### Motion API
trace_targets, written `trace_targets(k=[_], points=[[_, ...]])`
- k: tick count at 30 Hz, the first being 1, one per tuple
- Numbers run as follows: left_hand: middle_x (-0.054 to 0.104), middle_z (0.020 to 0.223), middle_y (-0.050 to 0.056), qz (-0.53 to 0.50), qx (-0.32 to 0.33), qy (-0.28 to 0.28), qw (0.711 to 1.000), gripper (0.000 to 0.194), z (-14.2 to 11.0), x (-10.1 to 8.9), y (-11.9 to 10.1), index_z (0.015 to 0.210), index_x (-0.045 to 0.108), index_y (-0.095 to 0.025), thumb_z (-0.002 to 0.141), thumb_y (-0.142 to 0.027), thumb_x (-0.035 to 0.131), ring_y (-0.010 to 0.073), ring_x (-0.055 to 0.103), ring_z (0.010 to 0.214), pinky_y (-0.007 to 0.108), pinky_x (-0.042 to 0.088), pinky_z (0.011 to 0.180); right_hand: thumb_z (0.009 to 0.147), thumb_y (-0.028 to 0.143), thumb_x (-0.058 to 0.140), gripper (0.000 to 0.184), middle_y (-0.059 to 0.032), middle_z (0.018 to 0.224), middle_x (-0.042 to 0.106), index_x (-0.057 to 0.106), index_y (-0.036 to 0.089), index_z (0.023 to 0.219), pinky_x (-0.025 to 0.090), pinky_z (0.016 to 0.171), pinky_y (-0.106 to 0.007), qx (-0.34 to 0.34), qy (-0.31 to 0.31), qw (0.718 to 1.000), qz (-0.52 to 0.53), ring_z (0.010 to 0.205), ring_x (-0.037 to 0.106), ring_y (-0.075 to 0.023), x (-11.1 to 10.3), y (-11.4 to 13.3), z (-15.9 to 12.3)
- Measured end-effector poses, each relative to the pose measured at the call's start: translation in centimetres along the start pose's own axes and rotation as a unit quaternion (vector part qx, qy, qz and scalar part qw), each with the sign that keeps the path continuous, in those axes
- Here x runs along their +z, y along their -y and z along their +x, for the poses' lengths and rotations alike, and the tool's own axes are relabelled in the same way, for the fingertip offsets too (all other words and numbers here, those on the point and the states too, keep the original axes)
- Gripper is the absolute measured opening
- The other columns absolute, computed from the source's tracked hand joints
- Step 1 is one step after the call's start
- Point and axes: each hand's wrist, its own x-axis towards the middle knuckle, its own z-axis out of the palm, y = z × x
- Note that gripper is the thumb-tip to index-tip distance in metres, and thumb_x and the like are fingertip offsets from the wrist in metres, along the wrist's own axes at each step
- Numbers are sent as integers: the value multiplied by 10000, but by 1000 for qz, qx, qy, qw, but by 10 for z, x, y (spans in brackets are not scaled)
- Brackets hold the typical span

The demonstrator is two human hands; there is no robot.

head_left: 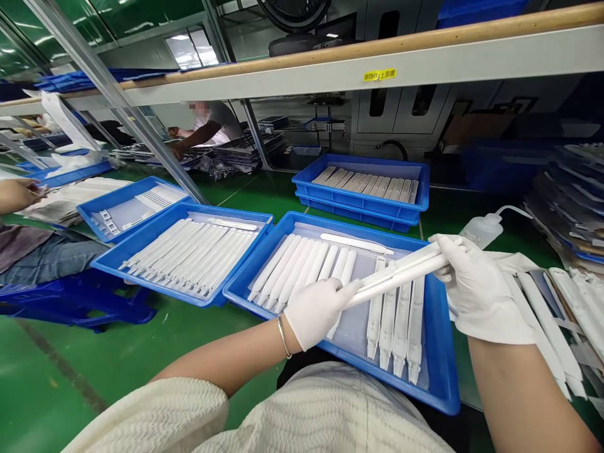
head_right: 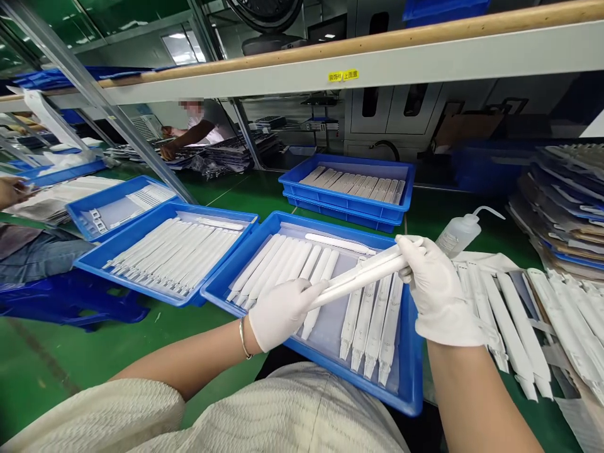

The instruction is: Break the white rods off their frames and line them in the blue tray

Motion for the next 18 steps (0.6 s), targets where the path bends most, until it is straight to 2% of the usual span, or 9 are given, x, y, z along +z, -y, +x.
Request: trace_targets(k=[3,5,8,11,12,14,16,18], points=[[605,1062,71,-154,-50,43,986,677,-3,-3,-9,1493,419,-324,859,-98,499,196,628,767,345,541,710,689,482,871,420,20,675,441,688,163,891,289,416,-203,17,18,1000,9,557,356,-76,-2,3,2],[606,1175,67,-302,-66,67,949,732,-5,-4,-15,1496,422,-339,816,-140,607,203,653,900,358,550,841,696,462,872,392,13,712,437,716,149,873,283,416,-188,25,29,999,15,569,342,-64,-5,4,5],[572,1350,86,-519,-57,99,847,875,-6,-2,-22,1507,416,-305,722,-254,798,243,608,1154,374,516,990,728,434,857,327,-7,793,445,759,147,851,295,426,-185,25,50,998,25,599,333,-61,-10,2,11],[546,1391,106,-651,-49,121,748,1008,-5,2,-28,1501,421,-268,617,-287,904,259,537,1265,380,503,1022,760,445,832,318,-16,794,428,779,146,852,299,429,-192,41,71,996,38,606,308,-71,-15,-3,17],[567,1344,104,-672,-53,128,728,1019,-4,3,-30,1490,433,-262,595,-277,919,247,559,1220,368,520,986,771,456,821,332,-14,778,418,783,141,868,301,434,-191,48,76,995,41,607,301,-73,-16,-4,18],[619,1149,69,-696,-68,163,696,963,-3,2,-32,1473,441,-267,629,-272,905,181,639,968,318,565,808,779,454,813,345,-11,741,406,784,126,882,300,442,-194,59,77,995,39,607,305,-77,-18,-7,20],[607,942,8,-716,-91,219,656,895,-1,-1,-35,1482,406,-290,707,-288,853,111,623,674,262,538,595,771,423,817,318,-14,721,422,781,123,872,288,444,-210,65,75,994,36,604,321,-82,-20,-10,23],[580,841,-29,-731,-115,265,618,883,0,-5,-37,1503,353,-321,751,-301,816,87,589,524,226,488,478,767,389,817,272,-19,711,442,776,134,854,281,446,-230,67,73,994,36,602,336,-92,-21,-12,26]])
